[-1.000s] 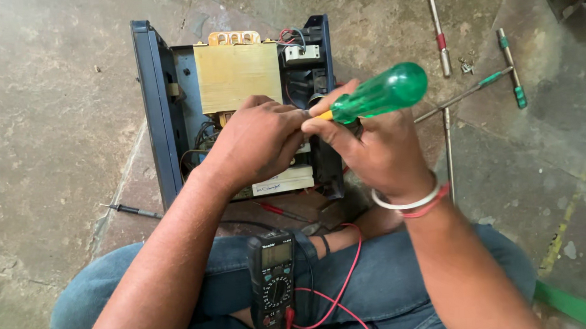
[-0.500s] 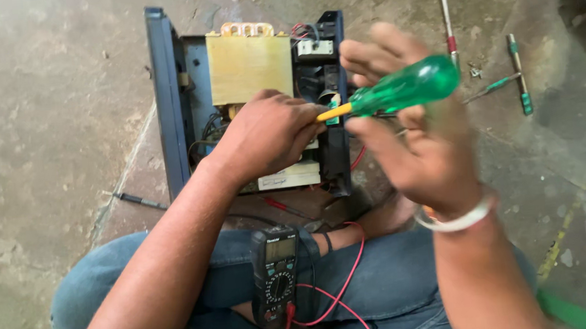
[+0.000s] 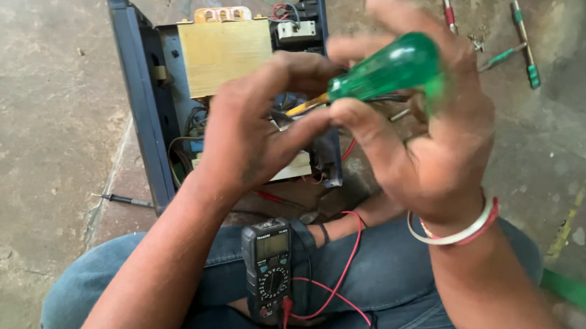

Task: The person is repairing an electronic device, likely a battery charger, by using a screwdriver to adjust internal components and a multimeter to test connections. They are sitting on the floor in a workshop environment.

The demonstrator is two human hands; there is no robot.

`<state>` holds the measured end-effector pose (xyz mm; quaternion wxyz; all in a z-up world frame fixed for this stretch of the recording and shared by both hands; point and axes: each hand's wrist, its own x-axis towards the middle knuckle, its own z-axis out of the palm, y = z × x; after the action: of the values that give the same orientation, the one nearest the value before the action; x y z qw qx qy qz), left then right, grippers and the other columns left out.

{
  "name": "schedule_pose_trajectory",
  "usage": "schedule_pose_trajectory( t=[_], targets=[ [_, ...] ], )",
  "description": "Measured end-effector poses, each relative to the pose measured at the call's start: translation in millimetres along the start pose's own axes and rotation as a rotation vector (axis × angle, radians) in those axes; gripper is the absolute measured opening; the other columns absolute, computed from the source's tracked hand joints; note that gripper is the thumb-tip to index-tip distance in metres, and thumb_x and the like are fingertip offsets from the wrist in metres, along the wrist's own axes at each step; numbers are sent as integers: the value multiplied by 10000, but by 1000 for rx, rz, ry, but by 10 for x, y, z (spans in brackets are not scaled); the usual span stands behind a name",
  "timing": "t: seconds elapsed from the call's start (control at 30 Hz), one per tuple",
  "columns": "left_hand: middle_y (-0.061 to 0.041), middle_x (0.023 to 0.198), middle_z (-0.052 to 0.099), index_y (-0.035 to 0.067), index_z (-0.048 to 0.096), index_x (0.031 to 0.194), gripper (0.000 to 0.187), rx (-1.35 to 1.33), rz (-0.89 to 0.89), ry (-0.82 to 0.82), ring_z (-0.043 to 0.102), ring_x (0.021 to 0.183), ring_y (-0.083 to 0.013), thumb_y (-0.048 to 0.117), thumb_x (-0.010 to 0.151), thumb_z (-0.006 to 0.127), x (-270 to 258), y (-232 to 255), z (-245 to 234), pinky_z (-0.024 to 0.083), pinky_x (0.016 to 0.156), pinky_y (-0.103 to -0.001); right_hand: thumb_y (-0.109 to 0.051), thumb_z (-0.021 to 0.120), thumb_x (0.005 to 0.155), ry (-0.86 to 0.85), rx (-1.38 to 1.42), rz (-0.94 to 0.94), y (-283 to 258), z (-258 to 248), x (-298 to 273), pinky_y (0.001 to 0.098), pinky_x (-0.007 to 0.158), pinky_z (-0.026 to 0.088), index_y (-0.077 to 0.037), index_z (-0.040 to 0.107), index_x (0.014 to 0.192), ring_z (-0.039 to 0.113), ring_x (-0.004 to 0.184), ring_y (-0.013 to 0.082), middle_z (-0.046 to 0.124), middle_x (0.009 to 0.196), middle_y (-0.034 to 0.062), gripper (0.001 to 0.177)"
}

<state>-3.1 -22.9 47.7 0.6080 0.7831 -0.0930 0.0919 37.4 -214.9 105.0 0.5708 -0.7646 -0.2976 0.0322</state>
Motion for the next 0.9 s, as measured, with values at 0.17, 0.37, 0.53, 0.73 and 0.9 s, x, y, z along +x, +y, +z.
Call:
schedule_pose_trajectory(
  t=[0.17,0.37,0.53,0.73,0.9],
  targets=[
    [-94,1083,750,61,669,1154,231,181,51,-44,757,1031,-268,141,980,799,-24,8,-95,584,877,-353,-134,695,1227,-71,35,-33,-62,-81,-40,258,1063,622,-36,463,1514,702,1243,154,565,1489,93,382],
    [-65,979,758,111,705,1125,198,270,75,-142,736,932,-299,180,950,764,-7,-53,-140,563,812,-415,-122,785,1115,49,-301,-63,-254,15,-41,269,941,641,17,518,1379,743,1067,202,607,1314,135,401],
    [-74,973,755,131,725,1131,183,286,69,-191,730,904,-307,221,972,733,-25,-116,-185,560,777,-427,-175,722,1081,-7,-16,152,-275,13,34,258,935,623,30,482,1356,727,1056,218,657,1292,114,418],
    [-88,928,751,132,746,1183,262,331,38,-184,721,845,-319,249,948,745,-4,-158,-110,548,713,-435,-153,757,1160,66,-214,-94,-127,32,-1,261,949,634,-23,455,1457,704,1080,210,567,1408,124,443],
    [-72,984,773,155,751,1125,217,394,32,-219,740,887,-301,269,941,760,2,-190,-131,568,752,-431,-162,613,1184,-72,-57,-1,-207,-81,38,258,1022,585,-25,442,1449,692,1151,194,603,1366,107,344]
  ],
)
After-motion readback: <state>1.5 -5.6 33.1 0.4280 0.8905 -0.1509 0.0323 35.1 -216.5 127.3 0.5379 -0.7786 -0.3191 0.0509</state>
